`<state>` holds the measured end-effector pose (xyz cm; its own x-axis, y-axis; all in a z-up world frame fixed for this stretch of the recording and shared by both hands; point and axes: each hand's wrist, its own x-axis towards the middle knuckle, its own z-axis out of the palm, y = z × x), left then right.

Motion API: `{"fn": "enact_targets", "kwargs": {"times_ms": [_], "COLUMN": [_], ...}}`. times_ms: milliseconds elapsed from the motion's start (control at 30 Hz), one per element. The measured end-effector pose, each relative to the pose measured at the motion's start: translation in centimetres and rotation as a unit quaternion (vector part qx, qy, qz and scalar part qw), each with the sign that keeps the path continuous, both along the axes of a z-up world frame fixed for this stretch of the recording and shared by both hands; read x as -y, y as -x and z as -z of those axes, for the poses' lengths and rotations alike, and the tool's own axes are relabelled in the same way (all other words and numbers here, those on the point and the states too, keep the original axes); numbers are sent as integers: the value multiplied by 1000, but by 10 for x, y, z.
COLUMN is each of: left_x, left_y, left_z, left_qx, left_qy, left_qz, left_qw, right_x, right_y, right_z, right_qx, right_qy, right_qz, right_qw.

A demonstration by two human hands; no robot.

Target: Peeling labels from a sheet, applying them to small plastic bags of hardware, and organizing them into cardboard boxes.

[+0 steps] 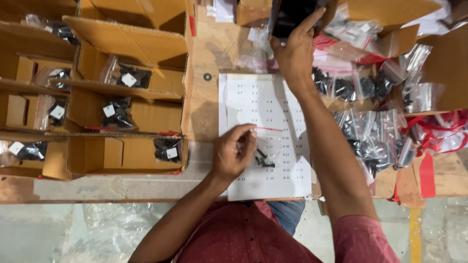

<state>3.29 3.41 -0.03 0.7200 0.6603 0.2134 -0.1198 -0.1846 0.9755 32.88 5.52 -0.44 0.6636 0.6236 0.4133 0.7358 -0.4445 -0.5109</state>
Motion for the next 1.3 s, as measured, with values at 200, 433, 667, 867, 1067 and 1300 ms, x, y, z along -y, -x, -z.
{"fn": "enact_targets", "kwargs": {"times_ms": [200,433,667,867,1067,1300], "left_x": [0,0,5,5,6,6], "left_y": [-5,1,-4,-5,-7,-6], "left_z": [15,8,10,0,-4,-4], "left_qx": [61,29,12,-23,-34,-40], "left_qy": [69,105,132,116,106,95], "left_qz": [-14,0,-1,-1,-10,-13], "left_qw": [996,994,991,993,994,995], "right_x": [59,124,155,182,258,297], "right_y": [74,150,168,145,37,-67], "right_z": [-76,-94,-50,-81,-147,-152], "right_qx": [-65,103,-31,-114,-36,-59], "right_qy": [177,212,370,228,18,-62], "right_qz": [-103,-145,-198,-190,34,112], "right_qw": [977,961,907,948,999,990]}}
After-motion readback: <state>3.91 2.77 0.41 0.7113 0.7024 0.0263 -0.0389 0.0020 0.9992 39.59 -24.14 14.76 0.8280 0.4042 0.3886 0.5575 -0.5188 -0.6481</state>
